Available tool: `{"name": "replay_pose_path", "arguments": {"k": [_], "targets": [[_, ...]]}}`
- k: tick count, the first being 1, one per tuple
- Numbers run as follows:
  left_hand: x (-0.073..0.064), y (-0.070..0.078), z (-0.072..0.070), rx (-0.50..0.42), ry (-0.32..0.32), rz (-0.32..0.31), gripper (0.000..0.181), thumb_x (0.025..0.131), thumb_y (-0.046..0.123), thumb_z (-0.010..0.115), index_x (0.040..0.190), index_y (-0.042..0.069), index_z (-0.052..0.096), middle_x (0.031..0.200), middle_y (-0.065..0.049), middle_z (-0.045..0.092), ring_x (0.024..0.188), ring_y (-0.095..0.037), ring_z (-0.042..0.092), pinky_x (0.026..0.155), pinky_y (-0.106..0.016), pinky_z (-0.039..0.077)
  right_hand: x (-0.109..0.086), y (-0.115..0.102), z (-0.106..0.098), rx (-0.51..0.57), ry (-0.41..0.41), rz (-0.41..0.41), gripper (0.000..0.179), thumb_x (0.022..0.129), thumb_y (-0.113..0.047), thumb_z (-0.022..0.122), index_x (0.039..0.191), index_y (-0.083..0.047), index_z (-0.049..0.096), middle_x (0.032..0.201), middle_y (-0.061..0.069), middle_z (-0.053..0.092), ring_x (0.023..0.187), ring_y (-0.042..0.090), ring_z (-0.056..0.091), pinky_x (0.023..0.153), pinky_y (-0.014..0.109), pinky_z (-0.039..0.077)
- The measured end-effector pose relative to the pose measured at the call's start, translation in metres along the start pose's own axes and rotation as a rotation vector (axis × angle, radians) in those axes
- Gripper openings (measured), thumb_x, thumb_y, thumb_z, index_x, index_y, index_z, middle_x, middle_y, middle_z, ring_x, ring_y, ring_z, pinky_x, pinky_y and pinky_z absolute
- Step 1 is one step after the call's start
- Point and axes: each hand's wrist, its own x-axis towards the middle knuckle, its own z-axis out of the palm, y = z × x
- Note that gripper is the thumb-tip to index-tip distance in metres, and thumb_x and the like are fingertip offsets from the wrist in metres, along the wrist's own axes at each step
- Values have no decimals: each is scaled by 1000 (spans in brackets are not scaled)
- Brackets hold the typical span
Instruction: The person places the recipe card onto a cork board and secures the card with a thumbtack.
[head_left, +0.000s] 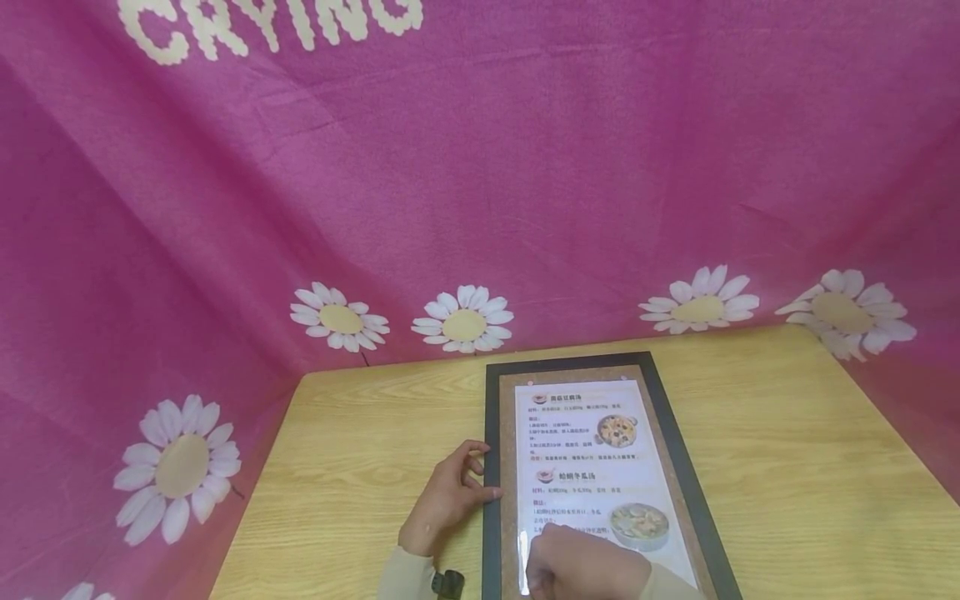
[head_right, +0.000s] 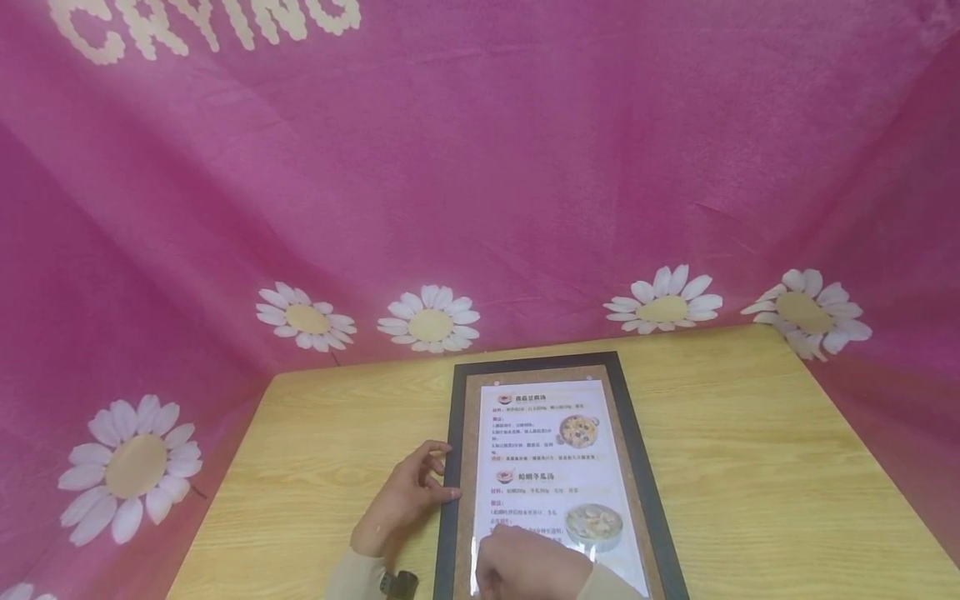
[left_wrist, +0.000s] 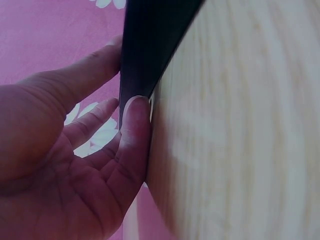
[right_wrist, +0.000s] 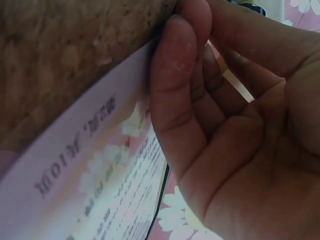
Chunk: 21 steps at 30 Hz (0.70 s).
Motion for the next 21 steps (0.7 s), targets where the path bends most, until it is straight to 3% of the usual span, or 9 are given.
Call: {"name": "replay_pose_path", "arguments": {"k": [11,17,21], "targets": [[-1,2,0,-14,-1,-17,64,80,11,90,137,13,60,104,-9,60,78,-16,57,67,-27,46,0,3,-4,51,-54,19,19,84,-7,75,71,-19,79,53,-17,57,43,-9,45,41,12,36],[-1,2,0,-13,1,-27,64,80,12,90,137,14,60,105,-8,61,77,-15,58,68,-27,46,-1,3,-2,20,-13,22,24,79,3,72,68,-18,77,55,-16,60,46,-10,47,44,12,42],[-1,2,0,-6,4,-27,64,80,13,90,137,14,60,105,-8,61,77,-16,57,69,-28,46,0,2,-1,-8,15,101,26,77,4,70,67,-20,75,57,-16,60,49,-5,50,48,16,45]]}}
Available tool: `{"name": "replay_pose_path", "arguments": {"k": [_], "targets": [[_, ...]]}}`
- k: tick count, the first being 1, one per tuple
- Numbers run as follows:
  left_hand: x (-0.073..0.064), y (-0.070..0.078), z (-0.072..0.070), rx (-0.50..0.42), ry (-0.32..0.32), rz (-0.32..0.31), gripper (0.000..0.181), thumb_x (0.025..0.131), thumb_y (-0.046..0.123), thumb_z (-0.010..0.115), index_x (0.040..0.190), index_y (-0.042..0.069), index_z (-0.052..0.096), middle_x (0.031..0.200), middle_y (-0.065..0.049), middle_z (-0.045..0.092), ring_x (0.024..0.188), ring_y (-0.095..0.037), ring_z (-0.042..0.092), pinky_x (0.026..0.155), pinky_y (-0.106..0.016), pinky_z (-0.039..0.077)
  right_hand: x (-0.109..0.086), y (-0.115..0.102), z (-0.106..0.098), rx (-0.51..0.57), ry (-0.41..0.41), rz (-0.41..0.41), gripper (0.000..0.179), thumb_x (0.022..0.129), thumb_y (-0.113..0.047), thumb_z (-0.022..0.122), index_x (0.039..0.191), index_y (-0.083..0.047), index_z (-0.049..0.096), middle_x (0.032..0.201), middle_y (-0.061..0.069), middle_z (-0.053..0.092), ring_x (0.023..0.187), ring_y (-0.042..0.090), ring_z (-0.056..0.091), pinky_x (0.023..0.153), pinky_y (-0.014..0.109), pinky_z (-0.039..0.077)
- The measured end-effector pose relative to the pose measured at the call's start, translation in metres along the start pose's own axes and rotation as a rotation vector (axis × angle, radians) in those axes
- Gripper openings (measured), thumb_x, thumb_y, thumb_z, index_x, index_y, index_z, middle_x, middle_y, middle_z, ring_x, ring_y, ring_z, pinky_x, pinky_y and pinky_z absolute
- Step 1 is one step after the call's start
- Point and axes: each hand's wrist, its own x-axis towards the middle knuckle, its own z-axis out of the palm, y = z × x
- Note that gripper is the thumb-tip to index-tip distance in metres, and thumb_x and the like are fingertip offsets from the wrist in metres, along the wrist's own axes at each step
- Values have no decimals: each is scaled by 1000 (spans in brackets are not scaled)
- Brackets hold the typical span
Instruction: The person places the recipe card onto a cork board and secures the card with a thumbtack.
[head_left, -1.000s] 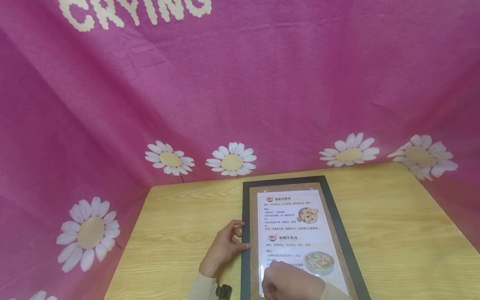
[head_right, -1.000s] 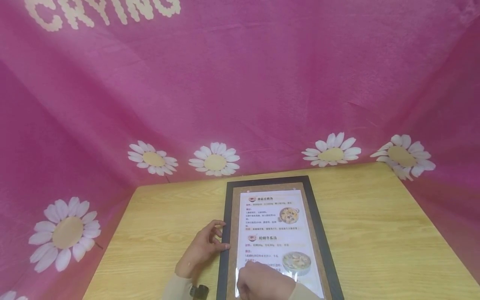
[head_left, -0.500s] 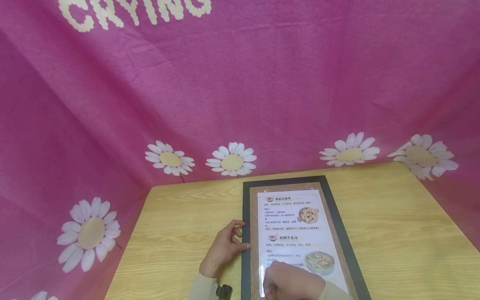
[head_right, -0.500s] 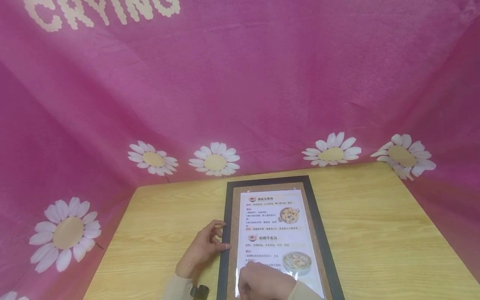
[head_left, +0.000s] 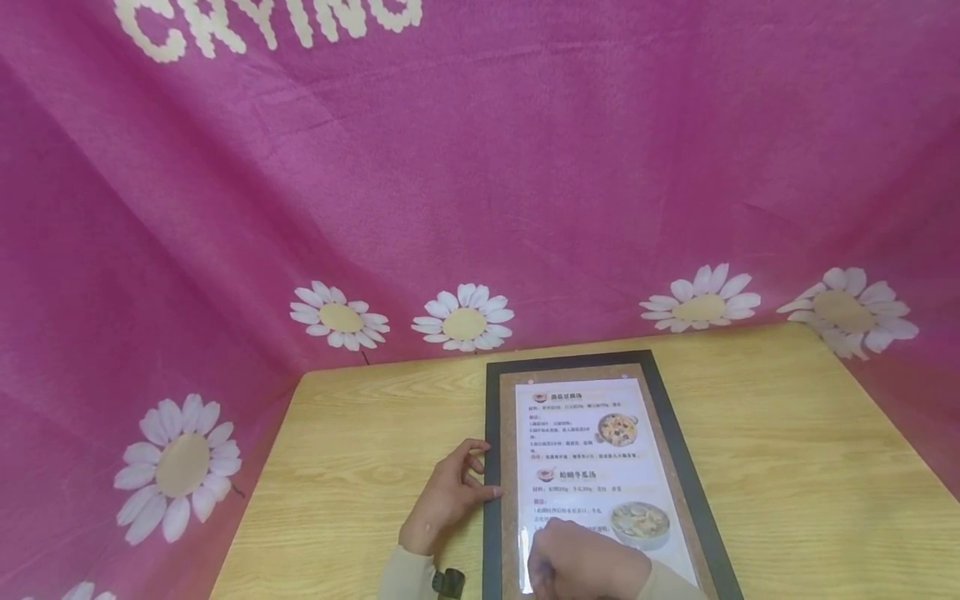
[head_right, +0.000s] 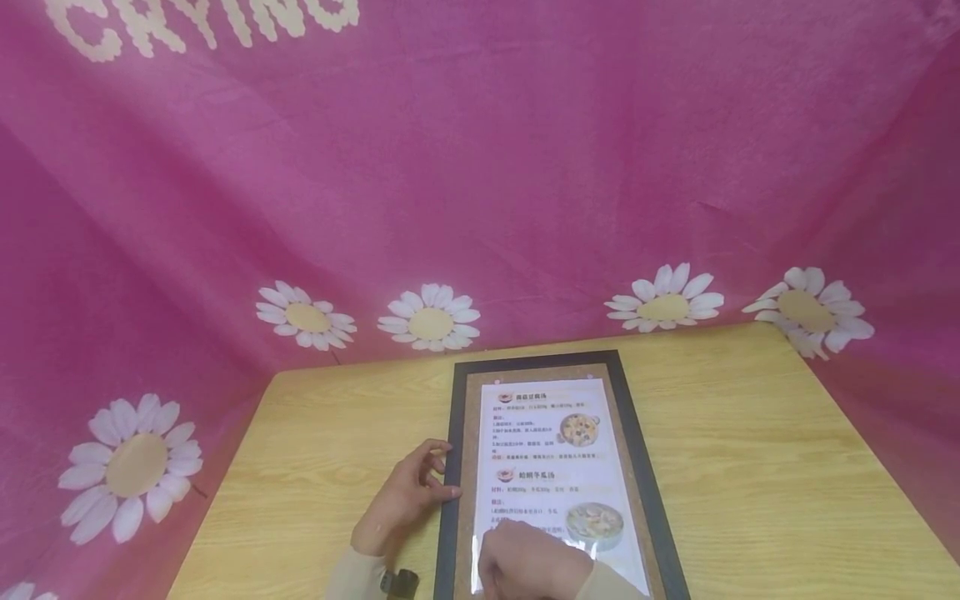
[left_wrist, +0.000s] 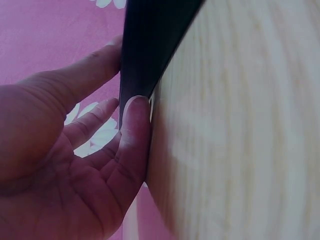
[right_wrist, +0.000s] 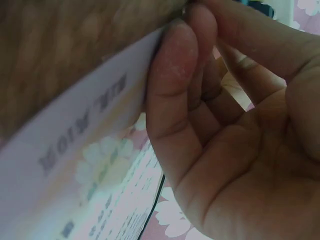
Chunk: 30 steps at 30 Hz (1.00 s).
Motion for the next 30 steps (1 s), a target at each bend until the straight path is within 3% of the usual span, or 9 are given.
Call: {"name": "replay_pose_path", "arguments": {"k": [4,10,13,19,24,30], "targets": [[0,0,1,2,1,8,64,80,12,90,137,14,60,105,-8,60,78,-16,57,68,-27,46,1,1,0,-21,29,78,23,76,-1,70,68,-23,72,61,-15,59,53,1,53,52,20,45],[0,-1,0,12,4,0,63,80,14,90,136,14,60,104,-7,60,78,-16,57,67,-26,46,4,1,-1,-40,98,19,16,72,-9,72,67,-24,68,69,-16,55,63,-2,49,60,19,44],[0,-2,-1,16,4,-3,63,80,14,90,135,15,60,104,-6,59,78,-16,56,67,-26,45,3,0,-1,-30,83,17,18,71,-6,71,64,-23,67,63,-17,55,56,-1,50,54,19,44],[0,-2,0,27,-2,16,63,80,14,90,136,14,60,104,-7,60,77,-14,56,65,-24,45,-5,-3,-1,-20,37,94,24,72,-4,74,64,-25,67,55,-15,55,47,3,51,45,21,40],[-1,1,-3,86,-15,33,63,81,17,89,137,13,60,102,-6,61,77,-13,54,65,-24,44,-8,2,-2,1,53,92,22,84,-11,75,68,-27,72,58,-16,58,50,2,54,49,21,43],[-4,2,-10,214,2,133,54,87,25,85,134,10,63,99,-4,66,78,-10,57,69,-23,47,-14,20,-18,-15,139,47,26,94,-19,68,69,-28,67,61,-17,55,55,1,51,58,21,43]]}}
